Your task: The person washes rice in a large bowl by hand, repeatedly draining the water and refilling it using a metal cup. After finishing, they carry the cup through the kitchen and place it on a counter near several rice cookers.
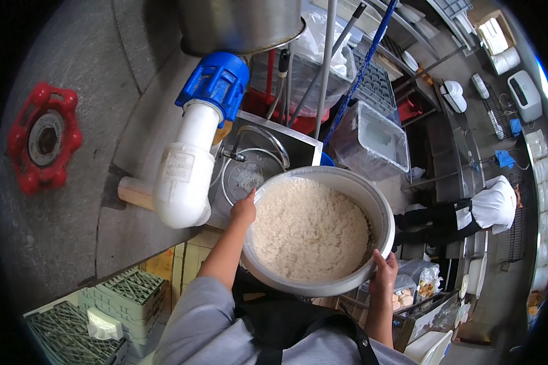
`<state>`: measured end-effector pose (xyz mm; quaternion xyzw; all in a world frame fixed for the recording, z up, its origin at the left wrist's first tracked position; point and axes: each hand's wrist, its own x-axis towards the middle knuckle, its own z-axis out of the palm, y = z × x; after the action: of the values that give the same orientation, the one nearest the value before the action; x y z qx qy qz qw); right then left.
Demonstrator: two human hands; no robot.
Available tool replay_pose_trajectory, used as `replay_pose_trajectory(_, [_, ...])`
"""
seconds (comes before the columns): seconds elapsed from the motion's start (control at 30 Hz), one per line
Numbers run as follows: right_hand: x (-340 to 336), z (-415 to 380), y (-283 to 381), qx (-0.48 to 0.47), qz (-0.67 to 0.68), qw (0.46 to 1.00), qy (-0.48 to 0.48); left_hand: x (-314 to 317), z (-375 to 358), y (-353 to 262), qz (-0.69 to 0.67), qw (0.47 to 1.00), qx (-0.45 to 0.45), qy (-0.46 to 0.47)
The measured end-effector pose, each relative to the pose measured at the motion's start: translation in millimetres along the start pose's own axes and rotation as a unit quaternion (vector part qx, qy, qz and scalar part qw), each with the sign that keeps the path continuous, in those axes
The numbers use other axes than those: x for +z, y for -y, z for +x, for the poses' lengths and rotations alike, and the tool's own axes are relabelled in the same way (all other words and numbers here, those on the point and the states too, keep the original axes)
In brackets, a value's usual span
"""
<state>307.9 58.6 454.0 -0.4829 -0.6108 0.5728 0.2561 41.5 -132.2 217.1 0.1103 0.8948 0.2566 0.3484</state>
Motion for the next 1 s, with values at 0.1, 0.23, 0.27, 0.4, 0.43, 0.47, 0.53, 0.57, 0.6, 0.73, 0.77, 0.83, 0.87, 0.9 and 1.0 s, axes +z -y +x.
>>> replay_pose_trajectory(0.1, [-36, 21, -39, 0.034, -0.043, 0.998, -0.030, 6, -16, 0, -0.041, 0.998, 0.020, -0.038])
replay_pose_trajectory(0.23, [-94, 62, -137, 0.096, -0.170, 0.979, -0.063, 16, -52, -7, -0.049, 0.990, 0.050, -0.125])
replay_pose_trajectory(0.27, [-98, 65, -158, 0.109, -0.185, 0.975, -0.049, 13, -62, -10, -0.065, 0.989, 0.059, -0.118])
replay_pose_trajectory(0.4, [-88, 71, -222, 0.143, -0.219, 0.964, -0.041, 4, -94, -12, -0.048, 0.987, 0.061, -0.144])
replay_pose_trajectory(0.43, [-88, 74, -233, 0.147, -0.242, 0.959, -0.027, 6, -96, -7, -0.042, 0.984, 0.060, -0.165])
replay_pose_trajectory(0.47, [-77, 67, -218, 0.151, -0.265, 0.952, -0.015, 9, -97, 0, -0.037, 0.980, 0.060, -0.184])
replay_pose_trajectory(0.53, [-61, 67, -209, 0.141, -0.266, 0.953, 0.014, 7, -100, 12, -0.031, 0.976, 0.047, -0.209])
replay_pose_trajectory(0.57, [-57, 70, -209, 0.126, -0.245, 0.961, 0.031, 4, -103, 15, -0.032, 0.975, 0.033, -0.217])
replay_pose_trajectory(0.6, [-58, 75, -208, 0.108, -0.224, 0.967, 0.048, 4, -106, 16, -0.035, 0.973, 0.019, -0.225])
replay_pose_trajectory(0.73, [-33, 86, -165, 0.237, -0.282, 0.921, 0.125, -4, -115, 28, -0.058, 0.967, 0.021, -0.246])
replay_pose_trajectory(0.77, [-29, 90, -156, 0.134, -0.390, 0.902, 0.126, -3, -115, 32, -0.050, 0.967, 0.018, -0.251])
replay_pose_trajectory(0.83, [-21, 98, -142, -0.082, -0.577, 0.804, 0.116, -1, -115, 41, -0.036, 0.964, 0.012, -0.264])
replay_pose_trajectory(0.87, [-4, 104, -123, -0.165, -0.545, 0.814, 0.116, 0, -113, 43, -0.034, 0.962, 0.013, -0.272])
replay_pose_trajectory(0.9, [22, 108, -95, -0.244, -0.509, 0.817, 0.117, 2, -111, 44, -0.031, 0.960, 0.014, -0.278])
replay_pose_trajectory(1.0, [127, 88, 0, -0.493, -0.419, 0.740, 0.182, 1, -113, 34, -0.085, 0.948, -0.037, -0.303])
